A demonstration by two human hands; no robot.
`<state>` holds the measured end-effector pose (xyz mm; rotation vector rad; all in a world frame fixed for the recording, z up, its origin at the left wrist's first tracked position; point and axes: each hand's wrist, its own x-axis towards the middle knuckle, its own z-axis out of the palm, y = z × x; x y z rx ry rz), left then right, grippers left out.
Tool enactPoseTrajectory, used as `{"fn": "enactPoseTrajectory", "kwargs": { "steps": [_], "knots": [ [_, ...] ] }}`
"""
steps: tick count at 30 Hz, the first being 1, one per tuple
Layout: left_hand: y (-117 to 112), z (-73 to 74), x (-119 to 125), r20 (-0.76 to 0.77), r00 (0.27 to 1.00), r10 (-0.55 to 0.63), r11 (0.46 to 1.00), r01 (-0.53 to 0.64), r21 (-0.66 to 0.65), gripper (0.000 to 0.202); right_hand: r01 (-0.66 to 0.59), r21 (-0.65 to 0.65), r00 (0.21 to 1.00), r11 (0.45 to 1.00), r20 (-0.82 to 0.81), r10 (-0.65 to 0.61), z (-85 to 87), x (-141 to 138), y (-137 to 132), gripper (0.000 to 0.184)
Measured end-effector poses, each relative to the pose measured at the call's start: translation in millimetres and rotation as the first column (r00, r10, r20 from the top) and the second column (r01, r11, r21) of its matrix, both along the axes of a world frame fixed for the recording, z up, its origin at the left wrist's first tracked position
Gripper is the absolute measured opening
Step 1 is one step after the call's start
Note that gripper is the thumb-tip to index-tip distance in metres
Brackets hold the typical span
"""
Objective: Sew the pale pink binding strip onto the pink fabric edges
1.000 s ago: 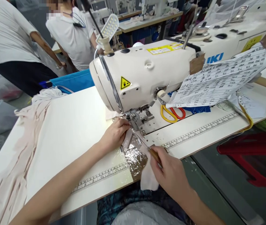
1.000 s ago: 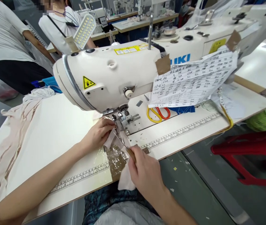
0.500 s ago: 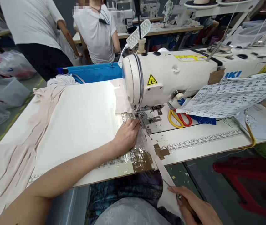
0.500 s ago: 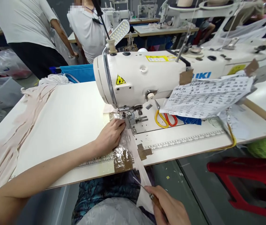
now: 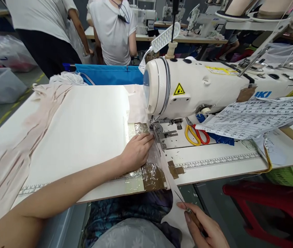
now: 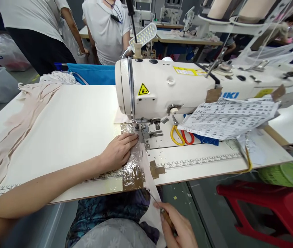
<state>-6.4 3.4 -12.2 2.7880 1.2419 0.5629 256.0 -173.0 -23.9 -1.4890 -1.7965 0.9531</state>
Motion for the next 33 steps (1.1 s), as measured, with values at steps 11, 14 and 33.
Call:
{"fn": "enactPoseTrajectory", "kwargs": {
  "steps": [11,14,33],
  "knots": [
    [16,0.6,-8,-0.004,1.0,0.006,0.999,-0.006,-0.035,0.041,0.133,-0.45,0.737,0.883,-0.551,-0.391,-10.7,-36,13,0.035],
    [16,-1.2,-10,-0.001,1.0,-0.019,1.0,0.019,-0.007,0.042,0.033,-0.522,0.586,0.852,-0.681,-0.44,-17.4,-57,5,0.033],
    [21,2.2,0,-0.013,1.0,0.023,0.998,-0.022,0.056,0.036,0.167,0.136,0.986,0.977,-0.041,-0.163,16.9,-65,61,0.025]
  ]
}}
